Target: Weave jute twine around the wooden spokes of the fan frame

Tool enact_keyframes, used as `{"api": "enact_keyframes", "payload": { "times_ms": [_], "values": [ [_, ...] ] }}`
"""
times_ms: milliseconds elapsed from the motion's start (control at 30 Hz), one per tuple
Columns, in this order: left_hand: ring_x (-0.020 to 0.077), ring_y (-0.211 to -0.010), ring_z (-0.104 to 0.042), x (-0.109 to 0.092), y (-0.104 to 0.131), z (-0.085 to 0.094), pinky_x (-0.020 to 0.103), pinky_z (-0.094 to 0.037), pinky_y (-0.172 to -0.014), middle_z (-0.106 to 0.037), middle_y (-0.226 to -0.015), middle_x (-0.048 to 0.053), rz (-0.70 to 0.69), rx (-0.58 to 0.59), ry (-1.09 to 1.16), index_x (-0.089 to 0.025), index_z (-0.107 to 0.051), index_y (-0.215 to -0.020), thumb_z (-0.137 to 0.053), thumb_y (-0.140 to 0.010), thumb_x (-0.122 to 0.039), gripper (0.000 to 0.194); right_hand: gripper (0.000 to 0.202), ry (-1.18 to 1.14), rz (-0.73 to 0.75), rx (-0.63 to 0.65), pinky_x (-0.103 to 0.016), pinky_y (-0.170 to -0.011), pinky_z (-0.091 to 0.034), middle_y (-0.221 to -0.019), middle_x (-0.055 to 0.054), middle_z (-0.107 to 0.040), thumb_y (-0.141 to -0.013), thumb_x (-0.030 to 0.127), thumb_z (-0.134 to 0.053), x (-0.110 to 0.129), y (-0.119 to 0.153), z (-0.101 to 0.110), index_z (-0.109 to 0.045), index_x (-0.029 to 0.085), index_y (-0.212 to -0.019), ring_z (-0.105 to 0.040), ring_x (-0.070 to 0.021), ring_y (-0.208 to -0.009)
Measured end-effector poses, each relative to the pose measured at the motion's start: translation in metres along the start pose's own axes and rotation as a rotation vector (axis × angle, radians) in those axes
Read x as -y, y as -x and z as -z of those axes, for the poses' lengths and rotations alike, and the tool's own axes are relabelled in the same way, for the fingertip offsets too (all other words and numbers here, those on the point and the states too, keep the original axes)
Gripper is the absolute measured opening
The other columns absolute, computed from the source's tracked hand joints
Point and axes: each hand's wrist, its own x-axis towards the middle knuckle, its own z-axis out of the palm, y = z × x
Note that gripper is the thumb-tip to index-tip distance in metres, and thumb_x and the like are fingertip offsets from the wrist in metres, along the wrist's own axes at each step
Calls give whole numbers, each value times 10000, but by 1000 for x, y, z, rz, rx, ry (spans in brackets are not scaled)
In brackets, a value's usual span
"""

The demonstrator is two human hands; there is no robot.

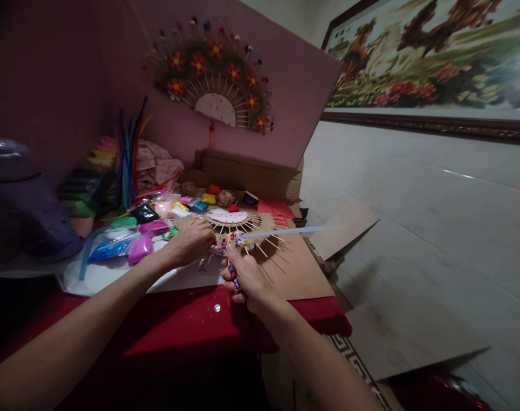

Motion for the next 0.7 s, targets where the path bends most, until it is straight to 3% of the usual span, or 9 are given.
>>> {"api": "enact_keyframes", "payload": {
  "times_ms": [700],
  "values": [
    [178, -820, -498, -1, 0, 2, 312, -363, -734, -606, -825, 67, 13, 18, 17, -153, -616, -733, -492, -790, -162, 137, 437, 46, -23, -28, -98, -273, -156, -555, 68, -384, -757, 614, -458, 0, 1, 2, -456, 181, -811, -296, -14, -358]
  ]
}}
